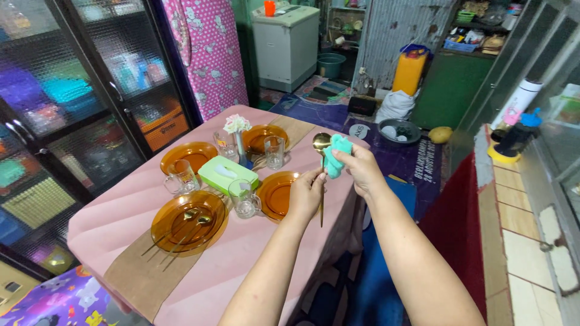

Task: The person wipes forks, spoons, and chopsticks with a cloth and places them on plates at a dining table. The person also retrieves additional utensils from a dish rack and continues wiping and arranging them on the table.

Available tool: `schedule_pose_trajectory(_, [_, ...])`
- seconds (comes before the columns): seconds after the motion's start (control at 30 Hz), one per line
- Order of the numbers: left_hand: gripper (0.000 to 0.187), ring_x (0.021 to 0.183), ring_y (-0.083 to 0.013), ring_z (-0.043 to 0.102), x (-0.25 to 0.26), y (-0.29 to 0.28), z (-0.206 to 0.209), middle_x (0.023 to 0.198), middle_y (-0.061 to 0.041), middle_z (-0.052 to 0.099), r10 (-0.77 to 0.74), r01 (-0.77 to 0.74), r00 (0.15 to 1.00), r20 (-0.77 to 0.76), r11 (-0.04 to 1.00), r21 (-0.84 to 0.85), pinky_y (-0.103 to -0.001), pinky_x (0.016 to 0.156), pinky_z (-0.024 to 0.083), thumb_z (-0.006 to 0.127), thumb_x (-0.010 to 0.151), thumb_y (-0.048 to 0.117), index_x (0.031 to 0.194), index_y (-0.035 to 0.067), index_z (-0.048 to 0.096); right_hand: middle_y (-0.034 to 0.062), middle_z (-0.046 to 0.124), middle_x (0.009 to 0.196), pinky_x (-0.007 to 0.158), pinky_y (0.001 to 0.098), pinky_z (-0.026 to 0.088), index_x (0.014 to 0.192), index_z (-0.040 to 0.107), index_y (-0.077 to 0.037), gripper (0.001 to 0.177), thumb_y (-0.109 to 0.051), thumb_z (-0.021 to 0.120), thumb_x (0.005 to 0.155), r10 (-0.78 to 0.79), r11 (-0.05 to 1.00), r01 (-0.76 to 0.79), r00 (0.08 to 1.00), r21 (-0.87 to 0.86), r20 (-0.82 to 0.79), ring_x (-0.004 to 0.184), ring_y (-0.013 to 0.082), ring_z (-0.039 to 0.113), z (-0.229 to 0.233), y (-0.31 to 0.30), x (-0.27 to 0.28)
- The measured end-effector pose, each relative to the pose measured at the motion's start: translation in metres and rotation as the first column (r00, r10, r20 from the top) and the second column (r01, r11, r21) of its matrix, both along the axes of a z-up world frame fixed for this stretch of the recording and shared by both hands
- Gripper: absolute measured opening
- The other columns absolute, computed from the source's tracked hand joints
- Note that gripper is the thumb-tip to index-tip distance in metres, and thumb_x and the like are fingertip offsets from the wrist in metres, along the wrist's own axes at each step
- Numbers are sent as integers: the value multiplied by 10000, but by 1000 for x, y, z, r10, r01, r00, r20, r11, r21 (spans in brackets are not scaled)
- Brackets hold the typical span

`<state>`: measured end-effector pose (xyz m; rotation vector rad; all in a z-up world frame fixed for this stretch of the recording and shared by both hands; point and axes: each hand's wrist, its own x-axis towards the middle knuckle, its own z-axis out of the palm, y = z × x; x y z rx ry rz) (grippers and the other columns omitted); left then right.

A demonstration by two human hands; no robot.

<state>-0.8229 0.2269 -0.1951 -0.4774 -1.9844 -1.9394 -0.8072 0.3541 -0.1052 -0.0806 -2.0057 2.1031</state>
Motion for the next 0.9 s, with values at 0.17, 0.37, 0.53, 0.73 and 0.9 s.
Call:
schedule_pose_trajectory(0.17, [225, 684, -214, 759, -17, -10, -7, 827, -115, 724, 68, -67, 997, 28, 997, -44, -338, 636, 624, 652, 985, 149, 1156, 58, 767, -33, 522, 730, 619, 269, 527, 1001, 668, -144, 120, -194, 740, 919, 98, 970, -89, 995, -228, 29, 650, 98, 588, 9, -19, -2])
schedule_pose_trajectory(0.37, [228, 713, -215, 759, -43, -23, -15, 852, -133, 745, 130, -126, 989, 66, 990, -57, -343, 655, 617, 654, 986, 149, 1162, 55, 765, -57, 441, 734, 605, 230, 521, 994, 597, -154, 148, -194, 731, 945, 196, 940, -179, 980, -292, 29, 635, 64, 541, 23, -33, -20])
schedule_pose_trajectory(0.53, [240, 694, -192, 754, -68, -23, -24, 847, -120, 758, 158, -152, 975, 153, 987, -53, -328, 649, 613, 644, 990, 140, 1184, 61, 761, -44, 452, 697, 563, 228, 520, 959, 604, -139, 152, -179, 750, 941, 258, 911, -241, 966, -335, 5, 601, 66, 531, -4, -27, -70])
schedule_pose_trajectory(0.73, [240, 705, -196, 759, -83, -20, -21, 852, -125, 763, 245, -234, 957, 156, 968, -86, -334, 653, 616, 651, 985, 144, 1184, 67, 761, 4, 537, 794, 604, 330, 603, 1051, 615, -78, 192, -158, 751, 942, 340, 869, -328, 940, -370, -33, 670, 132, 619, -28, -20, -122])
schedule_pose_trajectory(0.9, [227, 713, -188, 734, -75, -18, -2, 853, -97, 741, 283, -275, 942, 180, 959, -65, -330, 670, 607, 611, 1010, 148, 1156, 98, 777, 84, 663, 937, 706, 409, 628, 1162, 638, 3, 324, -132, 793, 913, 383, 831, -355, 924, -428, -22, 833, 197, 703, -38, -19, -148])
